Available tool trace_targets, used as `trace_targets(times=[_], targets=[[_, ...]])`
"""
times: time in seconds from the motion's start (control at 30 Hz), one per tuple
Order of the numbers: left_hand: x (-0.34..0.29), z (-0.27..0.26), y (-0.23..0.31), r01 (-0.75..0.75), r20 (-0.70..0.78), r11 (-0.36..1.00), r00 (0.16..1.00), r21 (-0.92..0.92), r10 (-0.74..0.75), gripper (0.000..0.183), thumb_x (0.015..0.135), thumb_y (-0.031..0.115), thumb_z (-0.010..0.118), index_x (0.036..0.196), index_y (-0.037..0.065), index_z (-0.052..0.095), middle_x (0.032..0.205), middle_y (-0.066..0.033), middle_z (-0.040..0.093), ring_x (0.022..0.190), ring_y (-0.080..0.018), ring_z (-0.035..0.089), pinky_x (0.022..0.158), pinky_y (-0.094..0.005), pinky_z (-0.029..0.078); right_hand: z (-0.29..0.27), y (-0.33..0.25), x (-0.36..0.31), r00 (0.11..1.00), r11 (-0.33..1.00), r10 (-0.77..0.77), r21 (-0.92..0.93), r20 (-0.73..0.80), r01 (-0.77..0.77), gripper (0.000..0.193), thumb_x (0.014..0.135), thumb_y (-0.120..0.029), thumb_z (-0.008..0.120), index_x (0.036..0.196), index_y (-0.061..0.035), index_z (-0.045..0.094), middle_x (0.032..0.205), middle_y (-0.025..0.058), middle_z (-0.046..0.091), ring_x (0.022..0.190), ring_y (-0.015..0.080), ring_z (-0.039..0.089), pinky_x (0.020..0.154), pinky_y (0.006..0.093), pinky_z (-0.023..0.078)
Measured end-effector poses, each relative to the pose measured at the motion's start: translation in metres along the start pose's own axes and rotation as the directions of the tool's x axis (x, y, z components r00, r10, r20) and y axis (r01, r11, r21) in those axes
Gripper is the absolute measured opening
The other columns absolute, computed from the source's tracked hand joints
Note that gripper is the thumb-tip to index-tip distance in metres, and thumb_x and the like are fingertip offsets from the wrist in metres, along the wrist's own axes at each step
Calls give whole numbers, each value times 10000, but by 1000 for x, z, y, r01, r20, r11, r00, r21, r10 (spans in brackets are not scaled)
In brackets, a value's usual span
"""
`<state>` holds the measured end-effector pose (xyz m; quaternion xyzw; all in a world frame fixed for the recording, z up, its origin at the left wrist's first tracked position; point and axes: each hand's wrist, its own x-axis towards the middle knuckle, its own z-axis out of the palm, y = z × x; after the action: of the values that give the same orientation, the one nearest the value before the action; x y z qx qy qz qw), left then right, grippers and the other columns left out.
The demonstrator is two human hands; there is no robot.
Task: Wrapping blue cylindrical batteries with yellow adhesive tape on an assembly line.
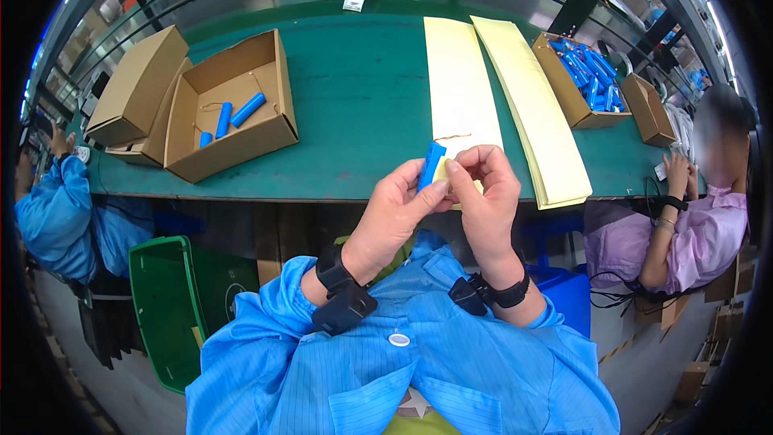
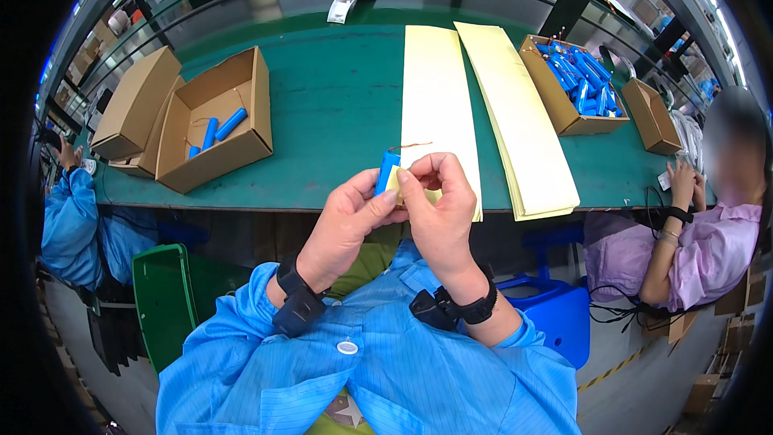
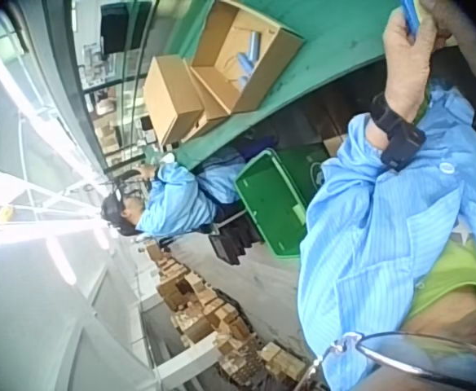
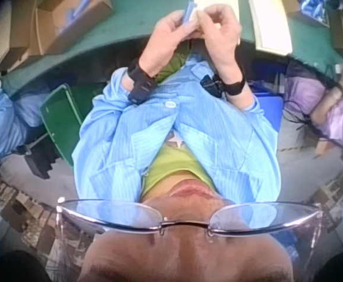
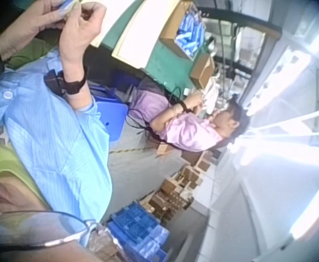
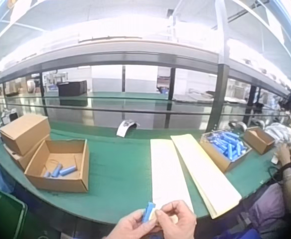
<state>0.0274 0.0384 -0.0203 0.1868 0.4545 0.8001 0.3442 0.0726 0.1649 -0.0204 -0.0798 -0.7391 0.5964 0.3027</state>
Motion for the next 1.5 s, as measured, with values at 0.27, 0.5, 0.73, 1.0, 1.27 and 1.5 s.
trace_targets(times=[0.27,0.5,0.73,1.0,1.27,1.5], targets=[[0,-1,-5,-50,-30,990,998,129,54,265,947,136,493,1164,-18,486,1057,-95,594,957,-144,605,855,-296,499,-8,-10,3,950,862,-309,-410,42,298,217,768,-35,669,958,-1,568,843,92,601,797,201,566,710,307,462],[-5,10,5,-63,71,976,996,209,49,265,970,165,436,1156,-21,467,978,-129,614,893,-201,644,772,-277,521,-40,-20,4,873,925,243,170,422,-340,360,902,-195,588,1183,29,560,926,73,621,814,112,569,700,223,447],[-2,6,19,303,487,948,845,-95,-221,341,964,209,411,1135,-84,438,908,-209,614,683,-254,667,575,-271,555,-34,-11,-5,788,476,193,646,585,-597,451,878,-253,596,1136,113,548,1106,213,598,665,86,556,645,200,477],[4,4,13,518,546,852,694,73,-469,486,979,292,406,1336,-28,326,917,-219,631,662,-209,659,569,-224,521,-66,-32,21,937,821,168,483,305,-304,288,951,-250,498,1084,-5,574,704,-1,536,525,27,418,452,173,328],[4,-34,9,-18,10,944,1000,329,15,279,965,198,439,1110,-17,541,724,-97,631,566,-107,596,470,-180,440,-263,57,195,842,369,-513,-929,-170,37,332,883,-46,487,1211,-29,537,1071,203,568,990,331,563,840,387,447],[13,-40,5,-80,-44,903,993,421,109,227,954,149,451,1066,-28,538,762,-83,614,627,-117,597,543,-210,471,-272,66,206,912,399,-382,-917,-151,15,290,900,-116,466,1163,-64,579,1104,187,607,1030,358,575,849,398,468]])
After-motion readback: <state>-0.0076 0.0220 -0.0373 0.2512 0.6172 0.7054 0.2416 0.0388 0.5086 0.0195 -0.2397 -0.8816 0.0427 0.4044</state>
